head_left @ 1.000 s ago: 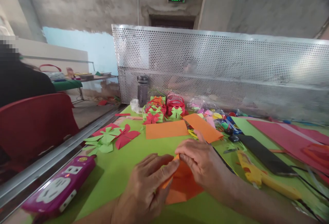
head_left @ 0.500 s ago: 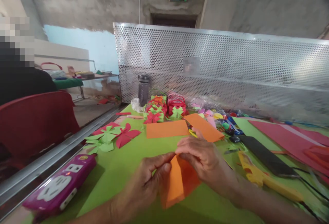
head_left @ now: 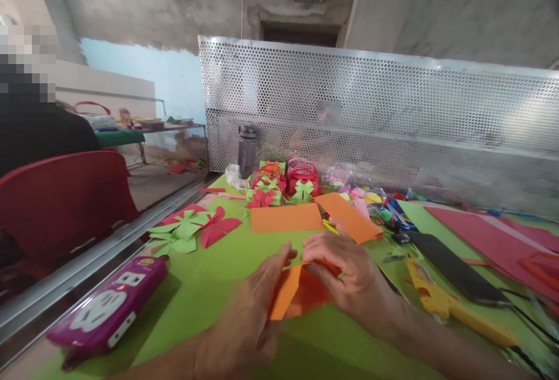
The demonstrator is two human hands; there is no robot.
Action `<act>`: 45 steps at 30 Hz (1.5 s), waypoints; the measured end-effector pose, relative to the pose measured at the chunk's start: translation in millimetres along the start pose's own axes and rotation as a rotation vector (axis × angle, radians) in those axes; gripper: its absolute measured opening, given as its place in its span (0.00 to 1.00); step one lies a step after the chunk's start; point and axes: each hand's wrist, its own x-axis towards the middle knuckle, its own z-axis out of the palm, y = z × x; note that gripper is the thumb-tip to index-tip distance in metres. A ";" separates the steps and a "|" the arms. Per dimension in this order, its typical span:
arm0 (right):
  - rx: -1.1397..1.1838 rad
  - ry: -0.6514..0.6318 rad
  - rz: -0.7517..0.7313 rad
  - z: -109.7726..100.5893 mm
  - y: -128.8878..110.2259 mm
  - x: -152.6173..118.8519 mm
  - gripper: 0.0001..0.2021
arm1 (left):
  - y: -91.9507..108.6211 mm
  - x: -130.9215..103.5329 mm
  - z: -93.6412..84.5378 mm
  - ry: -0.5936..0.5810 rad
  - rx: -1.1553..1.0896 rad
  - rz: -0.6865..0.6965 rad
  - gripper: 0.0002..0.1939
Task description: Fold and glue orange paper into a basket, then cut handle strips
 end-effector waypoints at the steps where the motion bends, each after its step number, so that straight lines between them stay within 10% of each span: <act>1: -0.014 0.019 -0.034 0.4 -0.7 -0.3 0.07 | -1.8 0.7 2.0 -0.005 -0.033 0.028 0.33; 19: -0.454 0.173 -0.420 -4.1 -7.0 -12.0 0.08 | 5.3 -3.6 5.3 -0.011 0.003 0.052 0.36; 33: -0.498 0.197 -0.404 0.2 -9.5 -11.1 0.10 | 10.7 -3.6 7.5 0.006 -0.018 0.056 0.35; 40: -0.416 0.169 -0.353 2.9 -8.0 -12.7 0.09 | 30.9 4.7 -19.6 -0.107 -0.070 0.051 0.35; 45: -0.361 0.157 -0.321 4.8 -6.3 -14.0 0.09 | 17.3 -7.8 -12.8 0.030 -0.089 0.006 0.25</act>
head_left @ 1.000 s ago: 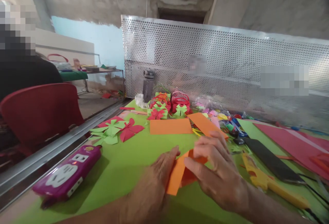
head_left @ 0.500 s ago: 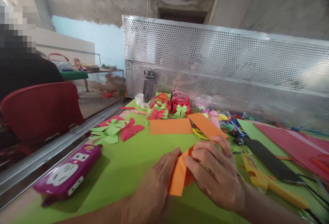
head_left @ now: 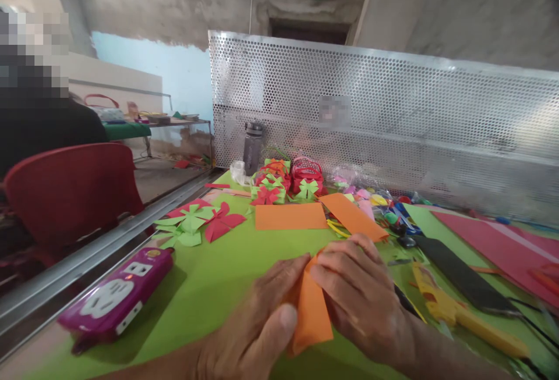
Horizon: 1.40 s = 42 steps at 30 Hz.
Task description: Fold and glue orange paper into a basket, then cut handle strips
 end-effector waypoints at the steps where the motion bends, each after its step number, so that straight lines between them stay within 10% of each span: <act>1: 0.005 -0.001 0.001 0.4 0.2 -0.3 0.08 | -1.5 -0.4 2.6 0.031 0.002 -0.047 0.24; 15: 0.110 0.002 0.084 4.9 -2.8 -1.7 0.08 | 8.8 24.2 0.1 -0.133 -0.364 -0.320 0.19; 42: 0.080 -0.173 0.124 -6.4 -6.5 7.0 0.11 | -4.3 26.1 7.2 -0.038 -0.289 -0.103 0.18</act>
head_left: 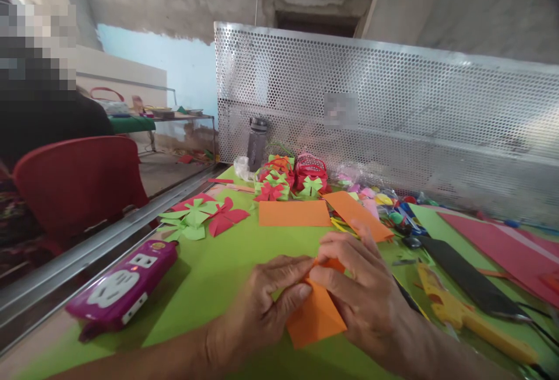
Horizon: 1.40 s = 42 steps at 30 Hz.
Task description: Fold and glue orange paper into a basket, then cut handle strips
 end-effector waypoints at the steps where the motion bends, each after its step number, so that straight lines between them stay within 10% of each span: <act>1: 0.000 -0.004 0.007 -0.5 -0.8 0.7 0.11 | 0.8 0.4 0.1 0.002 -0.005 -0.006 0.18; 42: 0.033 -0.005 0.249 -17.0 -2.7 9.3 0.10 | 20.0 4.3 2.0 0.211 0.087 -0.062 0.12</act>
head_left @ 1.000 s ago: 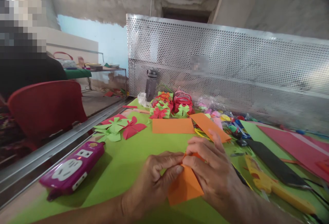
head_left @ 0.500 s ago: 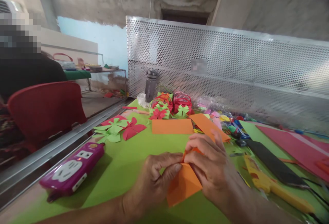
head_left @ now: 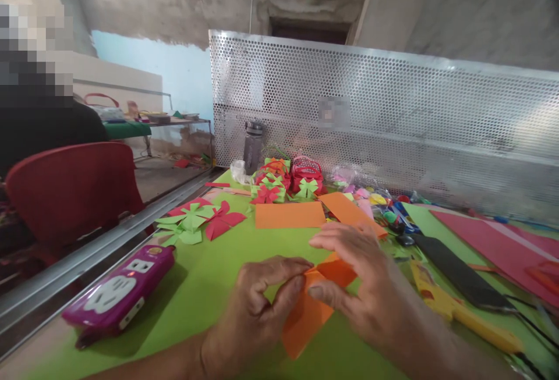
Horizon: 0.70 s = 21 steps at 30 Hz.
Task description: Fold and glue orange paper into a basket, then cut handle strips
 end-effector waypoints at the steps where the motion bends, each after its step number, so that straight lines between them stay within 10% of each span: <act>1: 0.020 -0.022 0.014 1.4 -1.1 -0.3 0.08 | 0.3 0.0 0.0 0.004 0.014 0.024 0.12; 21: 0.272 -0.143 0.126 13.6 1.0 1.8 0.07 | -3.1 3.6 -4.7 -0.007 -0.272 -0.241 0.04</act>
